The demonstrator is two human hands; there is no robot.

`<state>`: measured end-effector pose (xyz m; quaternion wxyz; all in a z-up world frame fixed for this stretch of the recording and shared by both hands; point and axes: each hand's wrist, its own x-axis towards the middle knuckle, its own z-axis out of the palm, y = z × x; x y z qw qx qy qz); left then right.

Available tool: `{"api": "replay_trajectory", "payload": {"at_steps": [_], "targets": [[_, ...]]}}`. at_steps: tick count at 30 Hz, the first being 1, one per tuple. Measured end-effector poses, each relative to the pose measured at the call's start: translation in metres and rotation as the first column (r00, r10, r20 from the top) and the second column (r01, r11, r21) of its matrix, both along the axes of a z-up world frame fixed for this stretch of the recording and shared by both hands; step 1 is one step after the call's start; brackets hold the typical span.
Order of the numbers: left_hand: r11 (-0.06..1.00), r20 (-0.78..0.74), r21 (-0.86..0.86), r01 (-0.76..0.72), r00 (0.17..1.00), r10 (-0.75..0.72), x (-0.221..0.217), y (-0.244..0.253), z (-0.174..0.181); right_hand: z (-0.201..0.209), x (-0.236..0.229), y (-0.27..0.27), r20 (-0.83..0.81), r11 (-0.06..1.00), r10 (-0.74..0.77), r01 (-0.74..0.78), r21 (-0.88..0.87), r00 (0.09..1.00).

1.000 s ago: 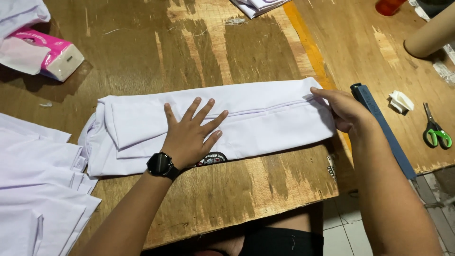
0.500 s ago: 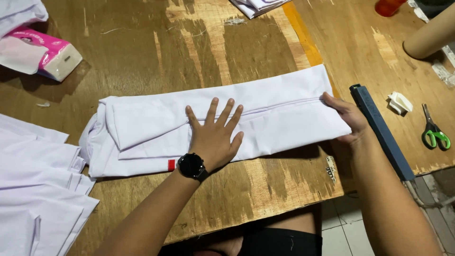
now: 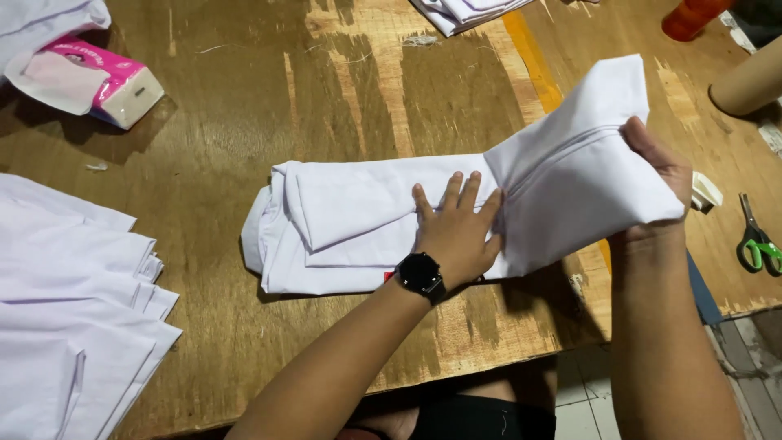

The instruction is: Neatly folding a white collared school uniform shirt on a wooden workbench in a factory setting.

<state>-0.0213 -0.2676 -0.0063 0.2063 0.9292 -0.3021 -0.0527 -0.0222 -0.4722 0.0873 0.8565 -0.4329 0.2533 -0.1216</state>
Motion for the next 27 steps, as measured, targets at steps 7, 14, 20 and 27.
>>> {"api": "replay_trajectory", "payload": {"at_steps": [7, 14, 20, 27], "targets": [[0.801, -0.164, -0.56, -0.213, 0.976, 0.144, 0.001, 0.123, 0.026, -0.005, 0.022, 0.077, 0.086, 0.944, 0.326, -0.319, -0.088, 0.941], [0.16, -0.802, -0.592, -0.79, 0.56, -0.207, 0.019, 0.205, 0.032, -0.042, 0.039, 0.21, -0.147, 0.634, 0.507, -0.483, -0.604, 0.849], [0.232, -0.83, -0.558, -0.797, 0.545, -0.121, 0.043, 0.208, -0.005, -0.033, 0.022, 0.272, -0.529, -0.001, 0.588, -0.654, -0.756, 0.612], [0.633, -0.534, -0.391, -0.668, 0.725, 0.435, 0.041, 0.202, -0.007, -0.03, -0.038, 0.236, -0.414, -0.204, 0.687, -0.389, -0.898, 0.597]]}}
